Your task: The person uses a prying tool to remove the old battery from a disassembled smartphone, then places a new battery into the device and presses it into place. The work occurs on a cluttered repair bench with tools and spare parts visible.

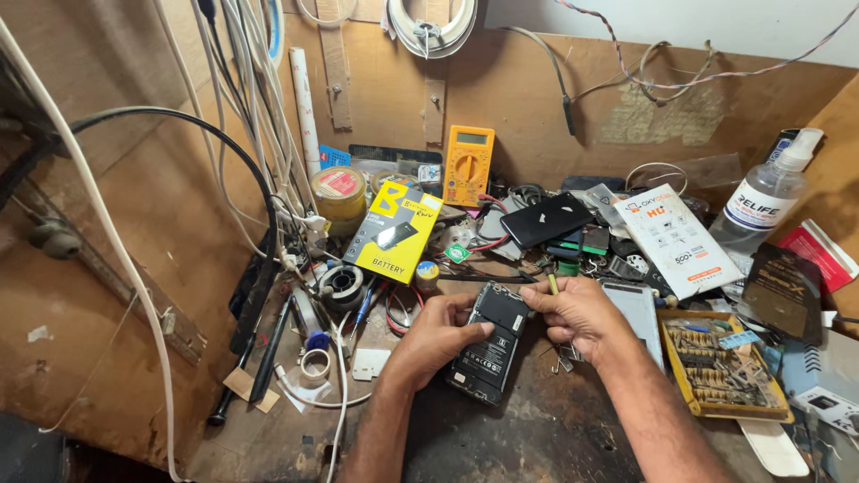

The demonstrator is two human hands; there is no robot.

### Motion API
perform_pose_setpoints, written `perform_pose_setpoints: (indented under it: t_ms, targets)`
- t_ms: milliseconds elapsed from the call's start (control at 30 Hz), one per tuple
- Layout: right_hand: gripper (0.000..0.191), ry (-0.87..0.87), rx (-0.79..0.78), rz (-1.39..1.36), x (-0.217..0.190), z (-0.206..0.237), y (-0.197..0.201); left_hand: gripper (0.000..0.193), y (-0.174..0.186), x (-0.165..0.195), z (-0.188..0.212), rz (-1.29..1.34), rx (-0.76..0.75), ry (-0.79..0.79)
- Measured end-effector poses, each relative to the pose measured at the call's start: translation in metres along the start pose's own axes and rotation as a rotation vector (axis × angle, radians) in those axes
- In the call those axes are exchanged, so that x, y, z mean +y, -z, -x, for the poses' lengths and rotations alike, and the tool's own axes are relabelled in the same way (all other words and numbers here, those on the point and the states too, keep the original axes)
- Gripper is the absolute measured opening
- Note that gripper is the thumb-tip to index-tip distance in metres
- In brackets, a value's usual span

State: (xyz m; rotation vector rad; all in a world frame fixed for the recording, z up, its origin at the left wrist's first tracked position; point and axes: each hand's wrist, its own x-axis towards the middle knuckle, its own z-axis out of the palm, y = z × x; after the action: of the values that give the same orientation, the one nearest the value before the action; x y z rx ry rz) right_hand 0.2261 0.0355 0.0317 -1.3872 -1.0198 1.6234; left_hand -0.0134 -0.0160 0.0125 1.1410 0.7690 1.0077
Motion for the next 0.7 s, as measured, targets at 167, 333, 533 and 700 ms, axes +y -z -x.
perform_pose_setpoints:
  t_ms: [167,333,533,700]
  targets:
    - [0.013,0.001,0.002,-0.024,-0.004,0.000,-0.001,0.049,-0.001,0.001,0.000,0.010,-0.013,-0.020]
    - [0.014,0.001,0.061,-0.036,-0.005,0.005,0.001,0.050,0.001,0.000,0.001,-0.013,0.006,-0.003]
    - [0.015,0.064,0.179,-0.043,-0.008,0.023,0.025,0.048,0.002,-0.005,-0.003,0.061,0.050,0.044]
    - [0.016,0.133,0.292,-0.028,0.000,0.027,0.046,0.055,0.006,-0.007,-0.003,0.250,0.014,0.039]
